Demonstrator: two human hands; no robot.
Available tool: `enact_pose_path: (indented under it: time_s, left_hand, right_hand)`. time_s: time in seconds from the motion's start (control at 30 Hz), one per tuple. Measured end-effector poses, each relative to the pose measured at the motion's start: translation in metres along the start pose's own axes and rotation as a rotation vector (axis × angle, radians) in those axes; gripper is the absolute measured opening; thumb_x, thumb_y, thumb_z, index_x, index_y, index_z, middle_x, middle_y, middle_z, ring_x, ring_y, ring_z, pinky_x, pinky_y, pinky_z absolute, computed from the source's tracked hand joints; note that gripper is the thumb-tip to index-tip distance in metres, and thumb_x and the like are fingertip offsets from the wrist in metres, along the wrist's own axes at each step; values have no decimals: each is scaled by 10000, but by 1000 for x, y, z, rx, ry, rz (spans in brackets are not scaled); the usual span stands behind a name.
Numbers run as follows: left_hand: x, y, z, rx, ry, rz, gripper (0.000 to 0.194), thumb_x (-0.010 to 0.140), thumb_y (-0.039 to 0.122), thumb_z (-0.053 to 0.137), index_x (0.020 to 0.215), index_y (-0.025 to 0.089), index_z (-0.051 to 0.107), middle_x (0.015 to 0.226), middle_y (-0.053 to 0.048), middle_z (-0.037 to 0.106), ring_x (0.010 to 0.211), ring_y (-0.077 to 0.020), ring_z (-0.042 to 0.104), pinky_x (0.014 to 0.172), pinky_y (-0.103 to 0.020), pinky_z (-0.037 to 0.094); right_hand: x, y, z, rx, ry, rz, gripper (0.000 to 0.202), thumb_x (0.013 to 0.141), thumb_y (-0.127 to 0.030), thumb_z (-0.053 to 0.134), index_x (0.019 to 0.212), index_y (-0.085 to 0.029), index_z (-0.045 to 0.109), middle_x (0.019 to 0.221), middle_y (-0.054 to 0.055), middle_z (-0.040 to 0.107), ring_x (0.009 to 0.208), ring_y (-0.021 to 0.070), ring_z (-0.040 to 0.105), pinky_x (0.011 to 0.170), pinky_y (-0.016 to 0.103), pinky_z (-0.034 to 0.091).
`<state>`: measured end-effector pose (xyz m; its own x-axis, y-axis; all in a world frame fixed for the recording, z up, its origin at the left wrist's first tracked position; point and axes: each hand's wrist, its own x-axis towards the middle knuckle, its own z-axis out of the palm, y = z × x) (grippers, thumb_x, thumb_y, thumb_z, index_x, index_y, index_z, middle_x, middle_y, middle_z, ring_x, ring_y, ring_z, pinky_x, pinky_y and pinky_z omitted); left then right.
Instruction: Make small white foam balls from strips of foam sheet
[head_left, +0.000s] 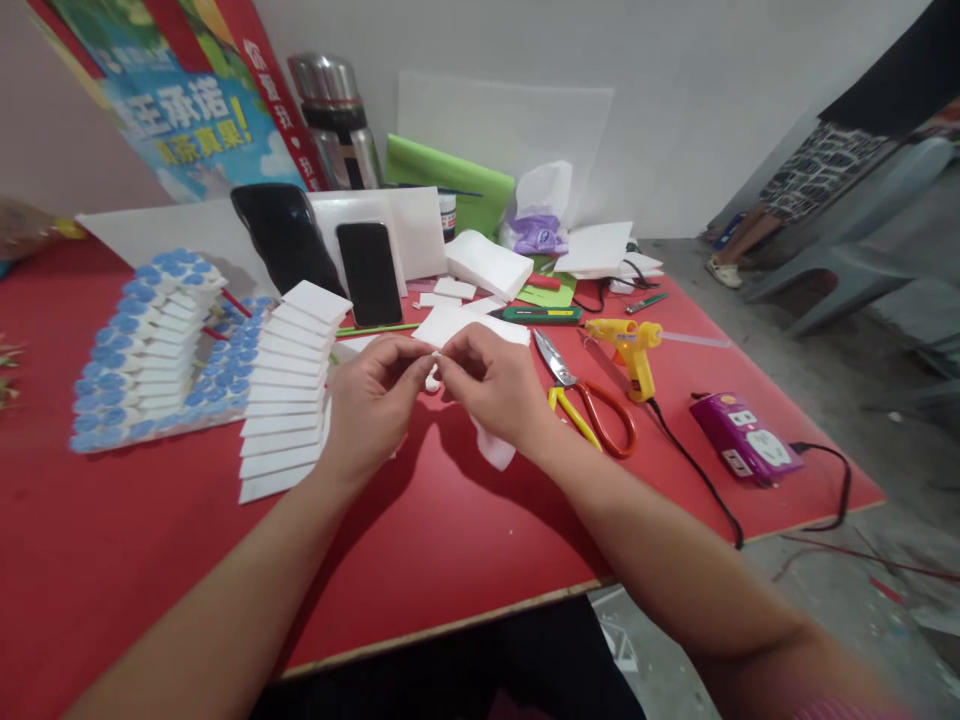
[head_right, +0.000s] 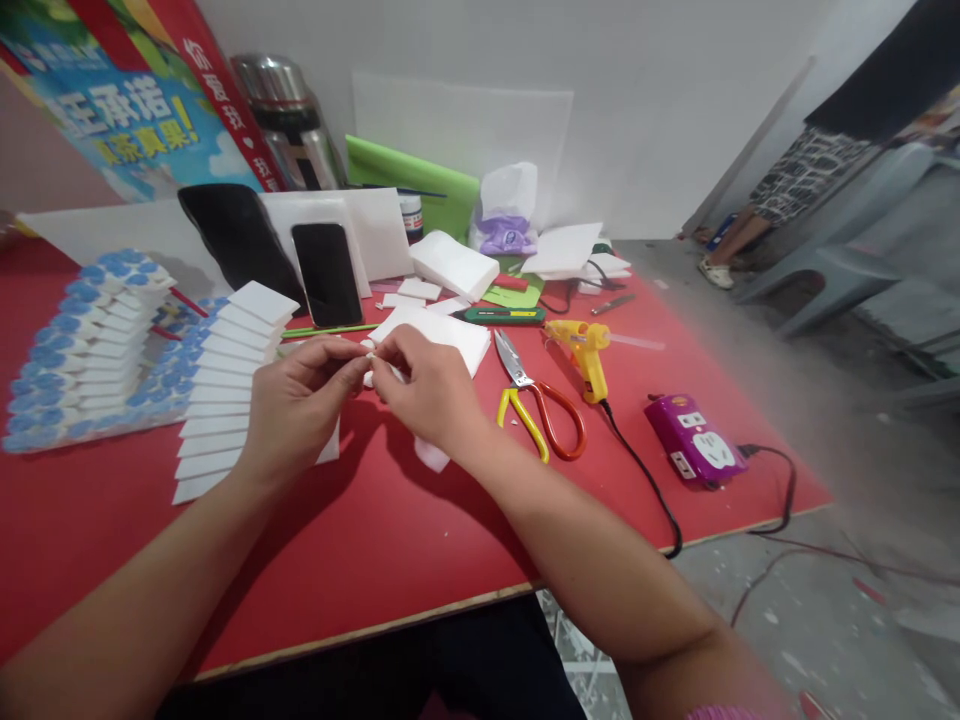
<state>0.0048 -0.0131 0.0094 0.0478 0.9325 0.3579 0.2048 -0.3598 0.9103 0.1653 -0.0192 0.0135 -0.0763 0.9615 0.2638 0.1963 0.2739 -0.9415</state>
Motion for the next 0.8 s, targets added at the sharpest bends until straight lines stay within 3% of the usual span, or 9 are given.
enact_pose_path:
  time_s: [0.1, 0.2, 0.37, 0.6, 0.8]
  left_hand:
    - [3, 2, -2, -100, -12, -107, 87, 838, 263, 779, 888, 191, 773, 798, -20, 752, 713, -157, 683, 692, -273, 573]
    - [6, 1, -3, -132, 2, -142, 92, 813, 251, 794, 877, 185, 785, 782, -19, 758, 689, -147, 673, 685, -265, 578]
    - [9, -2, -3, -176, 7, -170, 102, 774, 241, 827, 852, 185, 793, 839, -30, 782, 755, -155, 696, 748, -269, 596]
    - [8, 1, -3, -242, -32, -202, 100, 768, 217, 830, 850, 172, 794, 819, -30, 778, 685, -137, 684, 697, -263, 601]
    - [7, 6, -1, -180, -3, -190, 66, 760, 180, 810, 824, 173, 794, 819, -35, 786, 707, -156, 700, 722, -286, 608]
  right_hand:
    - [8, -1, -7, 509, -188, 368, 289, 971, -460, 666, 855, -200, 616, 805, 46, 746, 677, 182, 729, 682, 335, 620]
    - [13, 2, -14, 742, -316, 598, 286, 977, -417, 706, 916, -138, 696, 819, 89, 769, 699, 195, 748, 703, 362, 663]
    - [13, 4, -19, 825, -324, 607, 147, 925, -257, 783, 900, -121, 733, 820, 69, 768, 715, 187, 749, 663, 344, 677]
    - [12, 1, -22, 829, -336, 662, 191, 801, -213, 894, 887, -121, 750, 793, 66, 774, 699, 182, 736, 673, 349, 684]
    - [11, 1, -19, 755, -230, 602, 231, 724, -214, 926, 789, -142, 716, 737, 53, 769, 681, 167, 732, 703, 315, 647]
